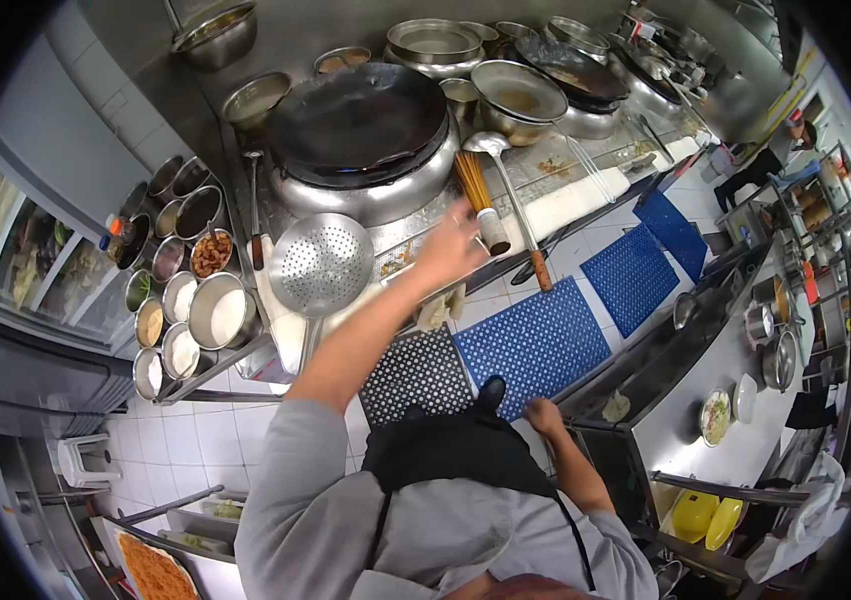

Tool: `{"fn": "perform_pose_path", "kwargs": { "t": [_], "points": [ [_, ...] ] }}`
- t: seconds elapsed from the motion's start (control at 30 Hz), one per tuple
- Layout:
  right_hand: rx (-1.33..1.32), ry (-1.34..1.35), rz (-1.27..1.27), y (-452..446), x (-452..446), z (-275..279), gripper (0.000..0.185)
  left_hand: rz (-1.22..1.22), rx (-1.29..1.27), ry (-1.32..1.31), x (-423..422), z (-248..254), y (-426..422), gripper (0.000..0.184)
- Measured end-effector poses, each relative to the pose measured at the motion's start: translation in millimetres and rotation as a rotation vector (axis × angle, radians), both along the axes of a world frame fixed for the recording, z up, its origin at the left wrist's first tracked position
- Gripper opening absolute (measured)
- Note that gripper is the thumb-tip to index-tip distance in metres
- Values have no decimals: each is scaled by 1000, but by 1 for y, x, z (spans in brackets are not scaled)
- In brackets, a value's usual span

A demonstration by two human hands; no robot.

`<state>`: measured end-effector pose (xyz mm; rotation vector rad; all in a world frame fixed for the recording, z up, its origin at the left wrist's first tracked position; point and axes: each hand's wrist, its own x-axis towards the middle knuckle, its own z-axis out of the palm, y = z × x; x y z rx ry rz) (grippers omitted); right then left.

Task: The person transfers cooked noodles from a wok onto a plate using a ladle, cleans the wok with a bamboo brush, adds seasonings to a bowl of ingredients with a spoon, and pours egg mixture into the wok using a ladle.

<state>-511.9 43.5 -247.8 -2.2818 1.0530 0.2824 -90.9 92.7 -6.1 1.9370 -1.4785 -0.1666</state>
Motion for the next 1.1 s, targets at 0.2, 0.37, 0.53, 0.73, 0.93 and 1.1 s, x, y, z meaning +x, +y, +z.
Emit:
{"fn": "perform_pose_path", "kwargs": {
  "t": [0.2,0.37,0.53,0.73,0.93,1.1],
  "points": [
    [304,640,-379,29,-191,-57,23,502,91,-431,118,30,-44,69],
    [712,-19,-1162,82,-249,-139,16,527,235,-208,139,49,-52,47],
    [624,-48,-756,77,-176,-70,22,496,-3,-247,133,54,-52,60],
    [439,-20,-562,12,-59,-9,26,-33,-313,114,4,45,-32,55],
    [-67,0,174,-35,14,-46,30,-749,497,686,-133,-138,63,47],
    [150,-232,-128,0,43,-24,31,-606,796,509,-129,-356,236,46]
  ]
}}
